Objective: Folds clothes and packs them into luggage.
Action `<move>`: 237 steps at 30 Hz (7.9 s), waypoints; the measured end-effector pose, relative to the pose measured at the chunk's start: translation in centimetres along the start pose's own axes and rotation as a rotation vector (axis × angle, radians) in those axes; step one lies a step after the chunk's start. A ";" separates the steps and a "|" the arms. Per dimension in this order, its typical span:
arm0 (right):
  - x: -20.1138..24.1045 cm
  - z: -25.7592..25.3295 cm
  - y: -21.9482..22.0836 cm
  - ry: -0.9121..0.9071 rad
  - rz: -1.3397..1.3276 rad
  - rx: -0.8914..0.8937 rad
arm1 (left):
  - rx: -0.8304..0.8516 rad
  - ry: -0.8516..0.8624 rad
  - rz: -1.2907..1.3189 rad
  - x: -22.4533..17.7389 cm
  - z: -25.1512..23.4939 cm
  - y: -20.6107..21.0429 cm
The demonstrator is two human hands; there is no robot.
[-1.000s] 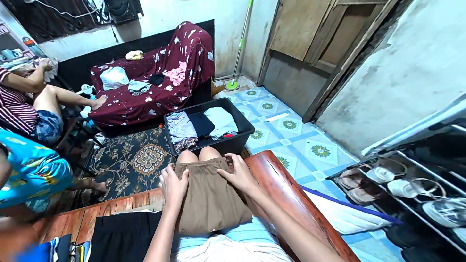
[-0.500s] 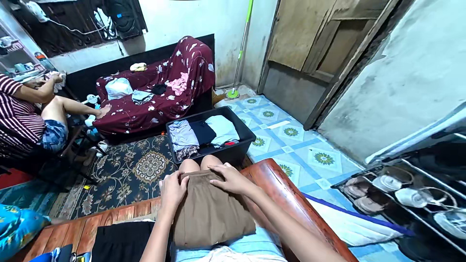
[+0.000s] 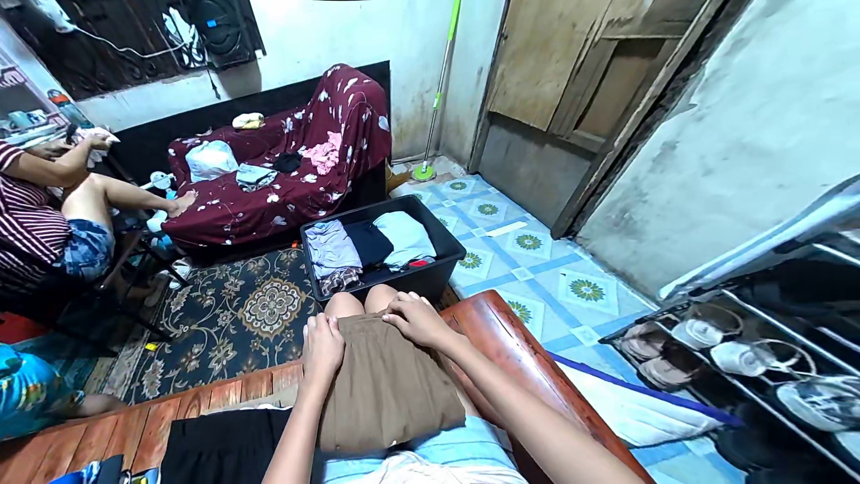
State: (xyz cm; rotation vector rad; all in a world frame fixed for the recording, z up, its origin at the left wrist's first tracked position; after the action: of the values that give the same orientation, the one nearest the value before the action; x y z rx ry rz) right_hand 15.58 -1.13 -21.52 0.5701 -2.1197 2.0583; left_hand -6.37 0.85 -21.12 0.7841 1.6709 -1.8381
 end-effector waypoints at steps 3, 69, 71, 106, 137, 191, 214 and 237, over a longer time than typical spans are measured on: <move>-0.7 0.8 -0.2 0.113 -0.161 -0.109 | -0.078 0.047 0.009 0.6 -0.1 0.2; 0.5 8.3 2.9 0.578 -0.645 0.075 | 0.051 -0.440 0.722 4.3 7.7 -2.0; 1.0 8.6 2.7 0.542 -0.681 0.004 | 0.027 -0.379 0.827 4.1 8.0 -1.6; 11.7 9.6 1.7 0.325 -0.938 0.113 | -0.098 -0.303 0.963 7.9 18.0 -11.8; 19.7 -4.1 -1.7 -0.040 -0.881 0.262 | -0.597 -0.299 1.076 8.1 15.6 -19.4; 33.2 8.6 14.6 -0.306 -0.742 1.576 | -1.385 -1.171 0.339 34.0 46.8 -30.0; 26.8 9.1 19.3 -0.001 -0.760 1.478 | -1.247 -1.157 0.508 31.7 37.4 -20.7; 27.3 9.2 19.5 0.003 -0.749 1.477 | -1.321 -0.842 1.434 37.0 27.6 -19.6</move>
State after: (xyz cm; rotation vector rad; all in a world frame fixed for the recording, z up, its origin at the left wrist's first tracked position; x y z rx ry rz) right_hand -14.93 -15.05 -30.75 1.1631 0.1039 2.5920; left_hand -47.86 -24.82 -32.54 0.2619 0.8435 0.1248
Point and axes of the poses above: each hand's wrist, its own z-axis away from the middle knuckle, its own y-axis out of the palm, x = y × z, the point moved 4 cm from there along -z, towards the middle knuckle, and after that the axes turned 13 degrees about z, right-handed, at the moved point
